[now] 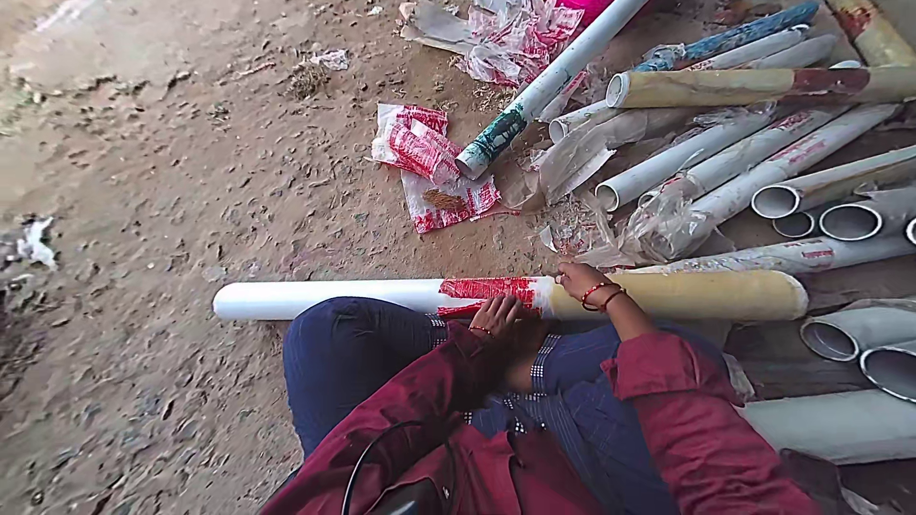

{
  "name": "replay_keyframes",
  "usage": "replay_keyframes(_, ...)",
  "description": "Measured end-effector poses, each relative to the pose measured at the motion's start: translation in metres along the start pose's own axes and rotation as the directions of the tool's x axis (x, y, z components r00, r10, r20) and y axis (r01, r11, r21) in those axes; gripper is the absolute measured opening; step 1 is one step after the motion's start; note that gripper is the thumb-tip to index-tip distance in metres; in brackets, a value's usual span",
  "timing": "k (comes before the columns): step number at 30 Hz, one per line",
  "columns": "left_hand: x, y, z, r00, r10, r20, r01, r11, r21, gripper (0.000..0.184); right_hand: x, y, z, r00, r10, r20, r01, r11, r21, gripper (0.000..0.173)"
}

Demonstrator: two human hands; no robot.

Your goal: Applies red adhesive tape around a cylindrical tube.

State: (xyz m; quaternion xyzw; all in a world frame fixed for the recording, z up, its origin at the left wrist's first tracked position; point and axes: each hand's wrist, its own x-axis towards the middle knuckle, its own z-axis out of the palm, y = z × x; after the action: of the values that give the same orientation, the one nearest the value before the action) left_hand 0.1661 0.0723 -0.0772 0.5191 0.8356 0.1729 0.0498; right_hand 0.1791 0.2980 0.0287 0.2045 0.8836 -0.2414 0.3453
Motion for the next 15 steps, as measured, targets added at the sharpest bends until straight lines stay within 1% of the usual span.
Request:
replay_keyframes(2, -0.002, -0.004, 0.001, 0.998, 0.049, -0.047, -0.046, 0.998, 0.050, 0.036, 0.000, 0.000, 0.003, 0.998, -0.012, 0.067, 0.013, 1.000, -0.023, 0.036)
replay_keyframes(5, -0.004, -0.007, 0.008, 0.986, 0.129, -0.110, -0.117, 0.988, 0.103, 0.032, -0.005, 0.000, 0.004, 0.995, -0.027, 0.096, 0.030, 0.999, -0.024, 0.035)
replay_keyframes(7, -0.002, -0.006, 0.006, 0.990, 0.133, -0.053, -0.127, 0.987, 0.102, 0.033, -0.005, 0.000, 0.002, 0.994, -0.042, 0.105, 0.047, 0.998, -0.042, 0.034)
replay_keyframes(10, 0.000, -0.002, 0.000, 0.995, 0.089, 0.054, -0.094, 0.990, 0.102, 0.037, -0.002, -0.001, 0.003, 0.988, -0.064, 0.141, 0.078, 0.992, -0.097, 0.035)
replay_keyframes(11, -0.003, -0.001, 0.001, 0.995, 0.095, 0.035, -0.099, 0.988, 0.116, 0.037, -0.002, -0.002, 0.006, 0.986, -0.071, 0.152, 0.088, 0.991, -0.105, 0.035)
replay_keyframes(13, -0.005, -0.006, 0.007, 0.988, 0.138, -0.071, -0.129, 0.985, 0.115, 0.034, -0.003, -0.006, 0.008, 0.986, -0.081, 0.145, 0.097, 0.990, -0.106, 0.035)
replay_keyframes(15, -0.004, -0.019, 0.014, 0.945, 0.205, -0.253, -0.193, 0.979, 0.071, 0.025, -0.004, -0.012, 0.009, 0.990, -0.085, 0.112, 0.095, 0.992, -0.087, 0.035)
